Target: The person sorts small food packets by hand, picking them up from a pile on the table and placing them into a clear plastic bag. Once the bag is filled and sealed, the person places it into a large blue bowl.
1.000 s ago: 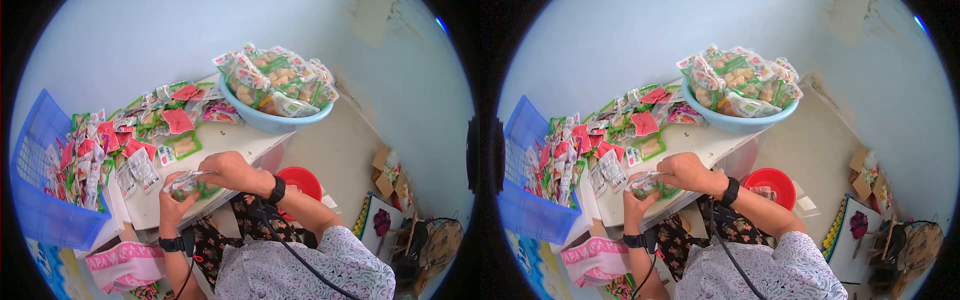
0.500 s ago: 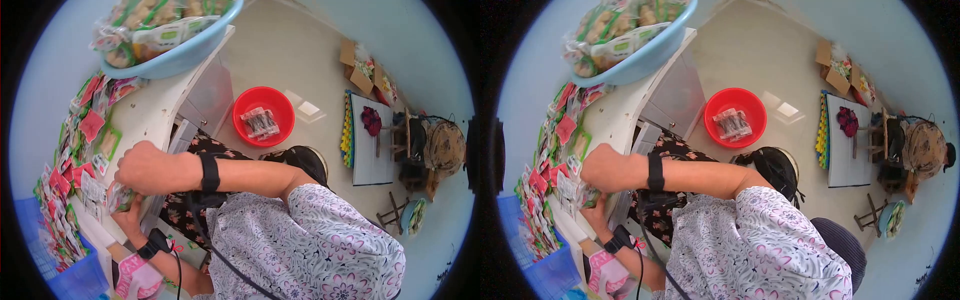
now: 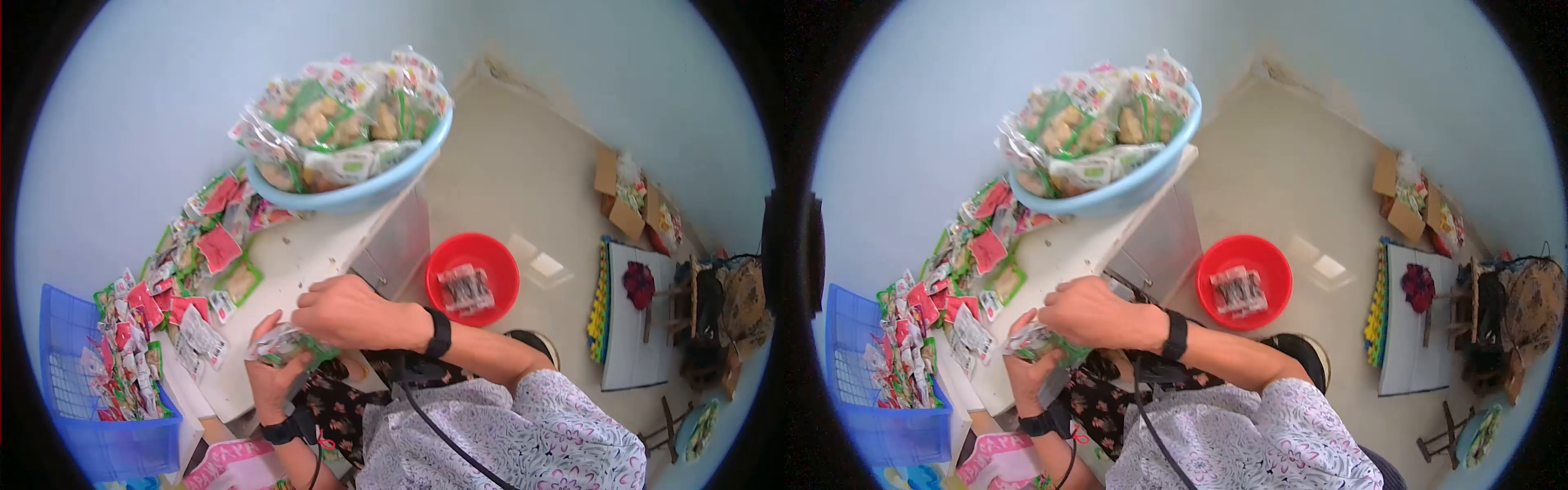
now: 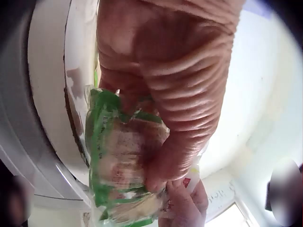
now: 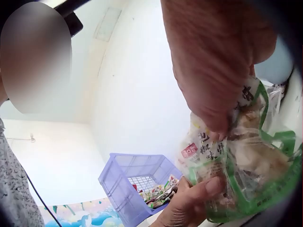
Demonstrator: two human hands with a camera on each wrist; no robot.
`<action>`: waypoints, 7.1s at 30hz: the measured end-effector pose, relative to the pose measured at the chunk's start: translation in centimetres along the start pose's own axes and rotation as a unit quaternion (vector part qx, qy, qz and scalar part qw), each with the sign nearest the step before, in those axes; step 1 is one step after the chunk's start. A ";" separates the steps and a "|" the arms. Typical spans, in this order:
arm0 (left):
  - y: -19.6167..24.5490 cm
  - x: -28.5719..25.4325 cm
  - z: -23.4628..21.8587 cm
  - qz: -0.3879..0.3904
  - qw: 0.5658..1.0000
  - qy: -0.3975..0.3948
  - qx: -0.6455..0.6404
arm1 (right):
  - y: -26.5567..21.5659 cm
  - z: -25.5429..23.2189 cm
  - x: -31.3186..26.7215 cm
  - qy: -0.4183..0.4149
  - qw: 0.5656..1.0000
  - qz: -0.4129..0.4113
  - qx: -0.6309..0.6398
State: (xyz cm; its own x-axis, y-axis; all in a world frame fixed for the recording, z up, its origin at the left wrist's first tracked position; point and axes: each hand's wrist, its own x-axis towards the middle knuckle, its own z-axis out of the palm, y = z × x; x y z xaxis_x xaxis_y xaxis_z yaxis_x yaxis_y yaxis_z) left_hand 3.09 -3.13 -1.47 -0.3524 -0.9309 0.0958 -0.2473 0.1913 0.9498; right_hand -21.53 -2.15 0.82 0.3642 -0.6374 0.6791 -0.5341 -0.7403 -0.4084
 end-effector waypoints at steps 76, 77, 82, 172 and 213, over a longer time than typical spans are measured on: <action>0.0 4.6 5.9 0.090 0.995 0.038 -0.035 | 18.1 -25.7 12.6 0.105 0.954 0.072 -0.271; 0.1 4.5 5.9 0.089 0.995 0.040 -0.032 | 16.9 -25.3 12.5 0.137 0.953 0.032 -0.270; -0.4 4.7 6.0 0.095 0.993 0.033 -0.069 | 9.3 -21.5 11.4 0.114 0.952 -0.164 -0.231; 6.6 -13.1 0.9 0.221 0.890 0.216 0.336 | -7.3 8.5 0.1 -0.110 0.951 0.010 0.289; 2.2 -6.8 -8.2 -0.072 0.981 0.144 -0.107 | 0.3 6.0 0.3 0.029 0.810 0.389 0.437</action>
State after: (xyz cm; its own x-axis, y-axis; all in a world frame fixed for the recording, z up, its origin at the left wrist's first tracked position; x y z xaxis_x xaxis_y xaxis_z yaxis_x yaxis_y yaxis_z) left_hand 12.30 1.06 2.42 -0.0500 -0.9987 0.0071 -0.0701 0.0106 0.9975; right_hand -16.97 -3.87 -2.73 0.1271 -0.9916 0.0254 0.1682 -0.0037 -0.9857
